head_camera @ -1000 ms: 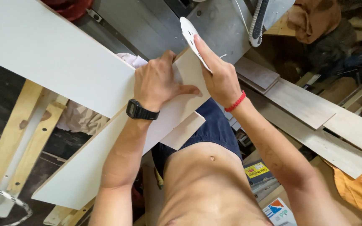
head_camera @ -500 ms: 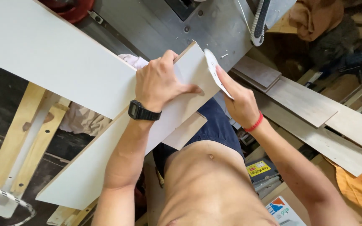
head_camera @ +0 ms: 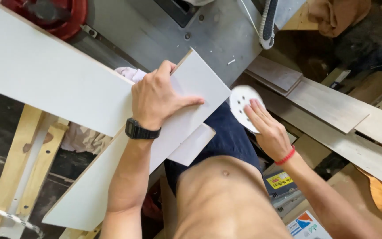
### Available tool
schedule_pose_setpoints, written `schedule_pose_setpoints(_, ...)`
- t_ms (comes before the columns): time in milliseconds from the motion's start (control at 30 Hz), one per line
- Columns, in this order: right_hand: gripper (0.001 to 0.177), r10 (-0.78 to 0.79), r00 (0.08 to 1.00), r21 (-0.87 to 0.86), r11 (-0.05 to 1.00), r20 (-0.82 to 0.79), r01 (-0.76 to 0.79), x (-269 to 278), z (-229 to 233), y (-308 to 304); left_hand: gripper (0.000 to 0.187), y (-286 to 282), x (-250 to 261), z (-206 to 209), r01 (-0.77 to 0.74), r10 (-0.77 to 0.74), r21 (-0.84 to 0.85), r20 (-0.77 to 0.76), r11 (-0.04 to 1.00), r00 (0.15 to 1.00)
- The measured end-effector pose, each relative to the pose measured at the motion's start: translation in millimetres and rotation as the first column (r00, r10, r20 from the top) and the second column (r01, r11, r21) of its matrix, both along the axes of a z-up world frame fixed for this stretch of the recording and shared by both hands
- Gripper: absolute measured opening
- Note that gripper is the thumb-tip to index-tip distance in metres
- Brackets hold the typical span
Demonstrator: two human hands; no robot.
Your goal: Trimming excess material from laminate board edges with a utility knife and sanding them smooth with a sanding disc.
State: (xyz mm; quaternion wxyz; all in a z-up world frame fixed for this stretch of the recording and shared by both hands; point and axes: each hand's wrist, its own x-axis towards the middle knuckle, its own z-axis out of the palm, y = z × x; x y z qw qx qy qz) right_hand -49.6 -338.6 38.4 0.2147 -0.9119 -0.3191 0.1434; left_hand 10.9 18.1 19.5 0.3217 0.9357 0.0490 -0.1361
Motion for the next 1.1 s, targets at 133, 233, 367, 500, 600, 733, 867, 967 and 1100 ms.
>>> schedule_pose_setpoints(133,0.058,-0.226,0.973,0.041,0.973,-0.039,0.227,-12.4,7.8,-18.6,0.101,-4.8,1.6,11.5,0.009,-0.006,0.063,-0.034,0.998,0.999)
schedule_pose_setpoints(233,0.046,-0.35,0.896,0.203,0.889,-0.274,0.41,-10.0,-3.2,-12.9,0.1,-9.5,3.9,19.4,0.012,-0.016,0.104,0.038,0.994,0.999)
schedule_pose_setpoints(367,0.042,-0.546,0.78,0.141,0.785,-0.305,0.604,-28.6,-39.6,-38.7,0.117,-16.3,-0.8,15.6,0.104,-0.198,0.334,0.262,0.937,0.945)
schedule_pose_setpoints(500,0.036,-0.714,0.606,0.123,0.606,-0.351,0.786,-37.8,-60.7,-56.2,0.112,-28.2,-9.7,10.6,0.267,-0.341,0.442,0.096,0.856,0.935)
schedule_pose_setpoints(600,0.037,-0.732,0.587,0.184,0.561,-0.345,0.807,-38.1,-75.0,-64.7,0.156,-34.8,-29.6,4.8,0.347,-0.378,0.454,-0.025,0.82,0.926)
schedule_pose_setpoints(733,0.031,-0.717,0.592,0.25,0.537,-0.369,0.806,-39.4,-79.7,-60.1,0.133,-52.1,-31.9,5.5,0.429,-0.48,0.485,-0.022,0.762,0.877)
schedule_pose_setpoints(867,0.028,-0.716,0.573,0.145,0.568,-0.398,0.81,-52.9,-80.5,-68.0,0.062,-62.0,-18.1,10.2,0.476,-0.594,0.457,0.157,0.752,0.789)
schedule_pose_setpoints(967,0.022,-0.721,0.575,0.123,0.578,-0.388,0.807,-54.7,-81.7,-68.4,0.045,-66.6,-9.9,11.9,0.502,-0.613,0.379,0.271,0.777,0.742)
schedule_pose_setpoints(1100,0.023,-0.706,0.584,0.192,0.559,-0.399,0.807,-41.4,-72.2,-55.6,0.027,-72.9,0.9,15.7,0.547,-0.603,0.258,0.408,0.796,0.685)
